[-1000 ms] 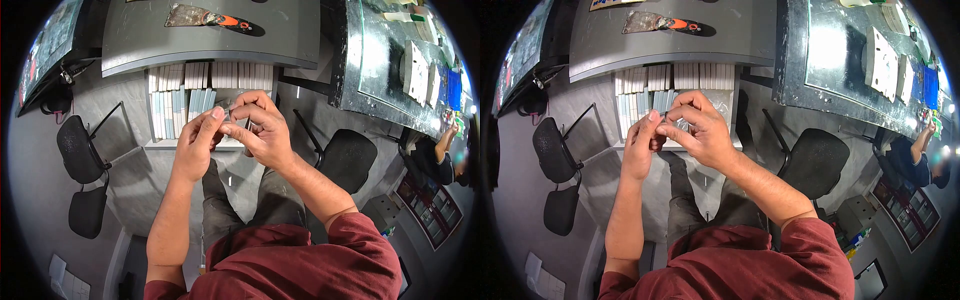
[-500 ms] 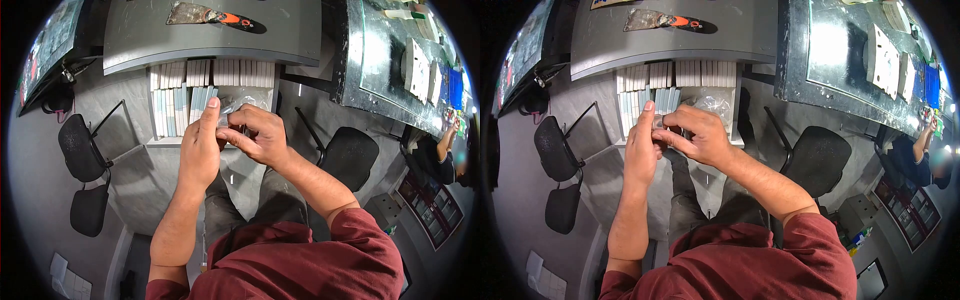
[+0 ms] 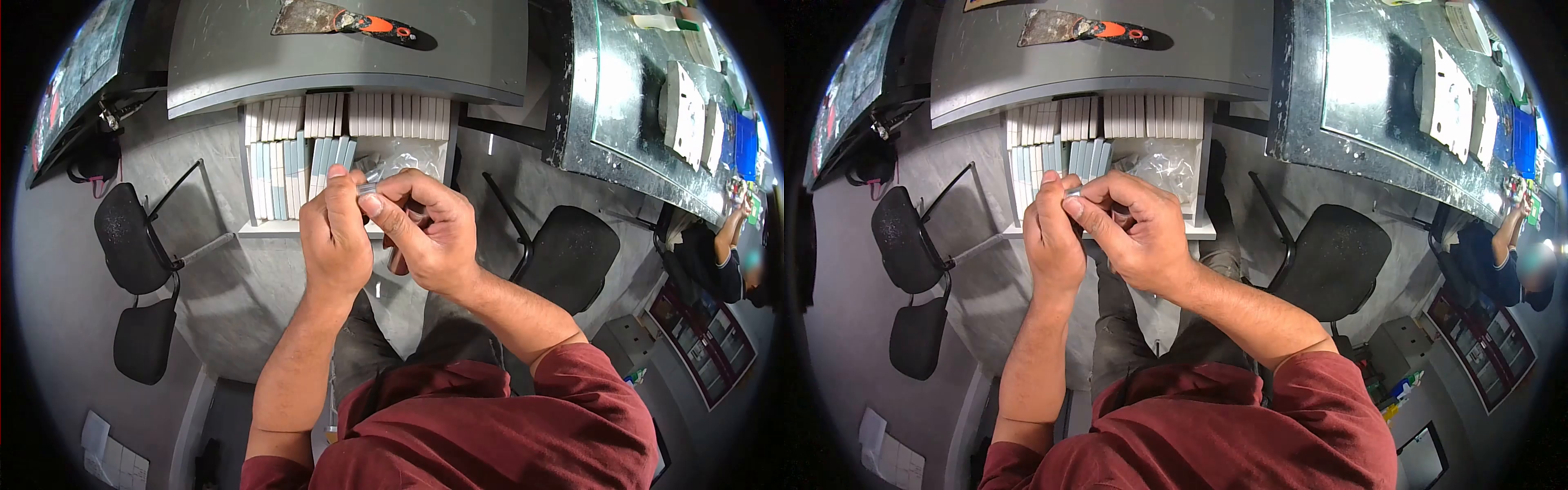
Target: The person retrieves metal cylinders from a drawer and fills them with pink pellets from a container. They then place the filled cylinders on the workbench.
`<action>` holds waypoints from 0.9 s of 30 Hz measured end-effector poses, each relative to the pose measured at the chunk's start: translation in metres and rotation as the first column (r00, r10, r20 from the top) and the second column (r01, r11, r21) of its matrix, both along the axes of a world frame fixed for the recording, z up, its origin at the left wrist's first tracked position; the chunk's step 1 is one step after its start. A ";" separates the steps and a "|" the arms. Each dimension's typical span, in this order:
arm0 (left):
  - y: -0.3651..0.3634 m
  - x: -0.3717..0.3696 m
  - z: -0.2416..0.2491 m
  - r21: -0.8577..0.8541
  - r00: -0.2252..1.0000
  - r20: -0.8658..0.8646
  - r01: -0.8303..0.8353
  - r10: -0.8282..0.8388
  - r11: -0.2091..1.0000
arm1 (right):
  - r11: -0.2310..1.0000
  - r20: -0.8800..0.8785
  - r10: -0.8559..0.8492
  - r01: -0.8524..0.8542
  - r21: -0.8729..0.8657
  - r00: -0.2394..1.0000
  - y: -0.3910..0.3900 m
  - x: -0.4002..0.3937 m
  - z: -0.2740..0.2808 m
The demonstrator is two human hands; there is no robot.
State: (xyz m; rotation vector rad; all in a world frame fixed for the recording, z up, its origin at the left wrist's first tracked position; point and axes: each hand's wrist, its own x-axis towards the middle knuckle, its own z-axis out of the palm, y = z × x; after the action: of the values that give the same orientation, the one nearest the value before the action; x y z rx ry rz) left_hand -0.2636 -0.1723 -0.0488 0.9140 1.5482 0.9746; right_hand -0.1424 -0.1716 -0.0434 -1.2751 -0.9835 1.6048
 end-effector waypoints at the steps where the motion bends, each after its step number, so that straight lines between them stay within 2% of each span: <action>1: 0.000 -0.001 0.000 -0.005 1.000 -0.006 -0.001 0.001 1.000 | 1.000 0.038 0.005 -0.006 0.014 0.999 0.001 0.000 0.001; 9: -0.001 -0.004 -0.005 0.066 0.999 -0.047 0.019 -0.016 0.998 | 0.997 -0.059 0.003 -0.008 -0.081 0.998 0.007 -0.002 0.011; 11: -0.001 -0.007 -0.001 -0.090 0.988 0.152 -0.001 0.014 0.996 | 0.992 -0.089 -0.013 0.002 -0.123 0.996 0.010 -0.002 0.017; 12: -0.002 -0.007 -0.001 -0.090 0.988 0.152 -0.003 0.017 0.996 | 0.975 -0.099 0.004 -0.026 -0.219 0.995 0.012 0.000 0.021; 13: -0.003 -0.006 -0.002 -0.142 0.972 0.224 -0.040 0.071 0.989 | 0.949 -0.110 0.019 -0.052 -0.311 0.994 0.013 0.001 0.022; 15: -0.002 -0.003 -0.001 -0.197 0.948 0.292 -0.071 0.128 0.978 | 0.947 -0.136 0.019 -0.061 -0.315 0.991 0.014 0.003 0.019; 17: 0.005 0.000 0.008 -0.501 0.881 0.327 -0.144 0.341 0.853 | 0.943 -0.167 0.022 -0.076 -0.323 0.986 0.010 0.005 0.010; 18: 0.011 -0.007 0.017 -0.498 0.880 0.327 -0.149 0.344 0.854 | 0.998 -0.004 0.062 -0.062 -0.026 0.998 0.005 0.007 -0.002; 19: 0.017 -0.021 0.027 -0.606 0.894 0.353 -0.008 0.277 0.795 | 0.958 0.162 0.049 -0.093 0.272 0.986 0.001 0.007 -0.012; 20: 0.019 -0.027 0.032 -0.698 0.896 0.388 0.134 0.214 0.703 | 0.956 0.202 0.051 -0.106 0.273 0.978 -0.004 0.009 -0.017; 21: 0.017 -0.026 0.032 -0.701 0.896 0.388 0.133 0.217 0.701 | 0.957 0.202 0.053 -0.108 0.270 0.978 -0.005 0.008 -0.019; 23: 0.013 -0.017 0.029 -0.523 0.953 0.294 0.094 0.076 0.847 | 0.929 0.202 -0.030 -0.047 0.368 0.979 -0.001 0.003 -0.023; 24: 0.007 -0.009 0.021 -0.333 0.983 0.182 0.031 0.032 0.942 | 0.923 0.168 -0.051 -0.018 0.386 0.984 0.002 0.001 -0.023; 25: 0.004 -0.007 0.017 -0.333 0.983 0.182 0.033 0.030 0.942 | 0.923 0.168 -0.053 -0.016 0.385 0.984 0.002 0.002 -0.017; 27: -0.002 -0.006 0.013 -0.095 0.993 0.117 -0.007 0.018 0.995 | 0.996 0.114 0.092 -0.092 -0.005 0.989 0.002 0.003 0.001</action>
State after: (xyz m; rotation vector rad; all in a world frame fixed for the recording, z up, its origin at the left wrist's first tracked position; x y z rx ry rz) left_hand -0.2696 -0.1739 -0.0360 0.7675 1.4885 0.9394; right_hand -0.1398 -0.1697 -0.0428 -1.3508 -1.1269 1.6159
